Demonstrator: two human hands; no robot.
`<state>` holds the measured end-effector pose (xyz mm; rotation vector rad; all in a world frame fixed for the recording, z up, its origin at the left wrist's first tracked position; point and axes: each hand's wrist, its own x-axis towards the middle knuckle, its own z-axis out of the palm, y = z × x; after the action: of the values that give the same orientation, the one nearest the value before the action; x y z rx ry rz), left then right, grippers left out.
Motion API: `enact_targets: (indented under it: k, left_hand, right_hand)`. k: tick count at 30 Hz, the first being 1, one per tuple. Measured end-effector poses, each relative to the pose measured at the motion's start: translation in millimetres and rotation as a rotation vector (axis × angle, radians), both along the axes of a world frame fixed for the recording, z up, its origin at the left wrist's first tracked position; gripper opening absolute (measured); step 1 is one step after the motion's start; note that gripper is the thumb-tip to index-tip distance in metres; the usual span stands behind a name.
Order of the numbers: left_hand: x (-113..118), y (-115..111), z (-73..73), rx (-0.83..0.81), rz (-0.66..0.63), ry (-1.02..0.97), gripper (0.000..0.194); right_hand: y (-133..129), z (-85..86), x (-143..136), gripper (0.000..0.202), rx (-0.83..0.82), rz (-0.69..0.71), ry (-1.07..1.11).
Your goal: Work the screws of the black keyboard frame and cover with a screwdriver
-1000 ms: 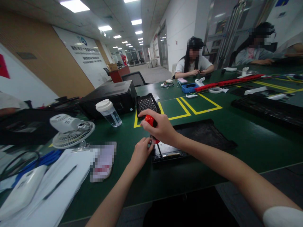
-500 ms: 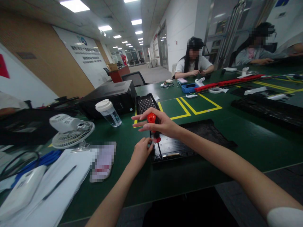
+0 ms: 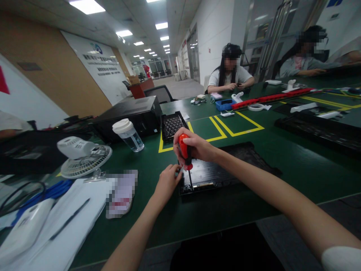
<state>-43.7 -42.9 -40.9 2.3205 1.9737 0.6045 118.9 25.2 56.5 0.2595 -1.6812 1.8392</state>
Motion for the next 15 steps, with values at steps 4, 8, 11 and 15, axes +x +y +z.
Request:
enact_targets:
  k: [4, 8, 11, 15]
  left_hand:
    - [-0.4, -0.6, 0.1, -0.008, -0.011, -0.016, 0.014]
    - [-1.0, -1.0, -0.4, -0.006, -0.019, -0.008, 0.015]
    - [-1.2, -1.0, -1.0, -0.001, -0.017, -0.004, 0.016]
    - [-0.8, -0.6, -0.8, 0.001, -0.018, -0.014, 0.016]
  right_hand:
    - [1.4, 0.0, 3.3, 0.019, -0.052, 0.031, 0.004]
    - [2.1, -1.0, 5.8, 0.018, -0.034, -0.007, -0.001]
    - [1.8, -1.8, 7.5, 0.019, -0.017, -0.023, -0.014]
    - [0.6, -2.2, 9.6, 0.022, 0.005, -0.054, -0.043]
